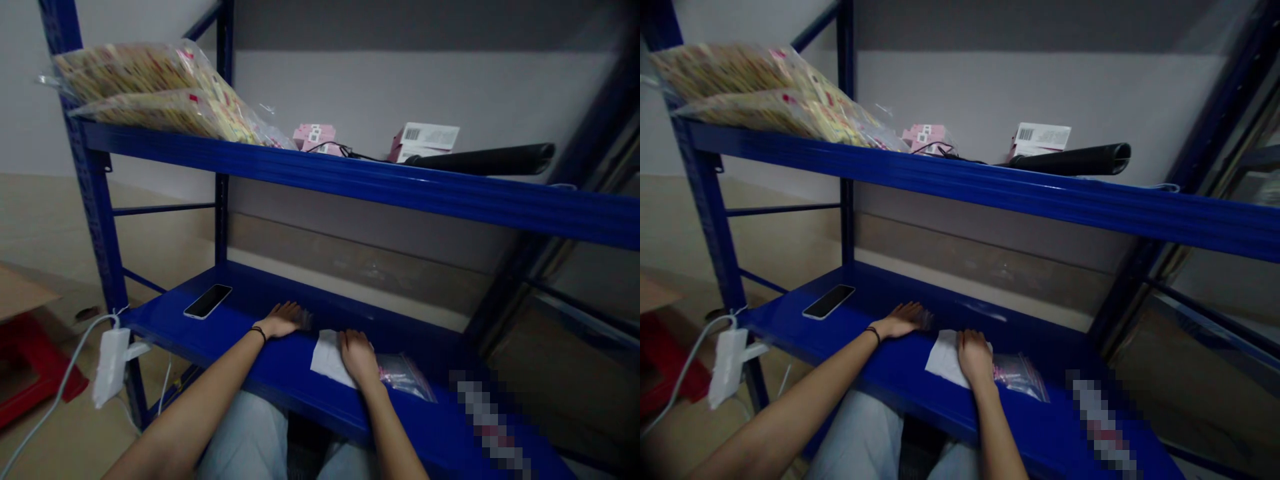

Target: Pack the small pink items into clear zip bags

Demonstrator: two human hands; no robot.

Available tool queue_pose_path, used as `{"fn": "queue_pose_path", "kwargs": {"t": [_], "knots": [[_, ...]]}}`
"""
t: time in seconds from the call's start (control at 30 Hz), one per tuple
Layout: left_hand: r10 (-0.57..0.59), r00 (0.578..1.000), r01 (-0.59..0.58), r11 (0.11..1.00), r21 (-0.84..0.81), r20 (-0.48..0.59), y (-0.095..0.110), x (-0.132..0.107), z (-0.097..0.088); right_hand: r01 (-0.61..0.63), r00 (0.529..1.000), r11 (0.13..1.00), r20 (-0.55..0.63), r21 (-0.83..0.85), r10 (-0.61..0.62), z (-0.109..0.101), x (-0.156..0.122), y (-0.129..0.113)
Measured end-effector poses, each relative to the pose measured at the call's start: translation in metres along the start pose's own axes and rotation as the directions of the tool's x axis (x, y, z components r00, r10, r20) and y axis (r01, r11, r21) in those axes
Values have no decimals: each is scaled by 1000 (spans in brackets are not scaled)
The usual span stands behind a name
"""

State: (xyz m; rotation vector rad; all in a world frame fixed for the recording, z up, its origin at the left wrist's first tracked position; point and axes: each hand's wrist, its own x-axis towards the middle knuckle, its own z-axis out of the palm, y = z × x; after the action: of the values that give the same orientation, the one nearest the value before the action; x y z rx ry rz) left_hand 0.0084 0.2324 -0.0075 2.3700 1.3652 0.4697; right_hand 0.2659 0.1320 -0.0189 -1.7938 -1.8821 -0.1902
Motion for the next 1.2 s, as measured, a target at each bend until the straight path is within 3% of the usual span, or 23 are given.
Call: {"fn": "queue_pose_path", "kwargs": {"t": [0.13,0.53,0.63,0.73,0.83,0.9,0.97,1.07,1.2], "knots": [[4,995,-16,993,121,104,-1,-7,10,118,993,977,34,-178,-114,4,-2,-3],[28,999,-36,955,295,29,6,-15,15,78,995,987,-51,-137,-86,3,-3,-7],[37,997,-17,961,276,-65,10,-17,12,49,992,995,-115,-85,-58,-12,-1,-7],[27,958,37,976,216,-287,18,-24,12,-43,977,999,-209,-14,39,-37,0,18],[106,864,-42,989,139,-492,37,-43,21,-247,952,969,-188,-1,242,-67,-10,63],[209,831,-198,977,77,-515,59,-60,32,-369,929,927,-38,-63,367,-82,-20,92],[285,830,-321,947,7,-479,85,-77,46,-399,908,909,89,-119,410,-88,-31,111],[324,850,-393,915,-90,-416,121,-94,65,-409,886,902,178,-140,429,-85,-40,116],[305,868,-401,895,-192,-392,141,-104,76,-452,861,884,198,-121,468,-82,-41,111]]}}
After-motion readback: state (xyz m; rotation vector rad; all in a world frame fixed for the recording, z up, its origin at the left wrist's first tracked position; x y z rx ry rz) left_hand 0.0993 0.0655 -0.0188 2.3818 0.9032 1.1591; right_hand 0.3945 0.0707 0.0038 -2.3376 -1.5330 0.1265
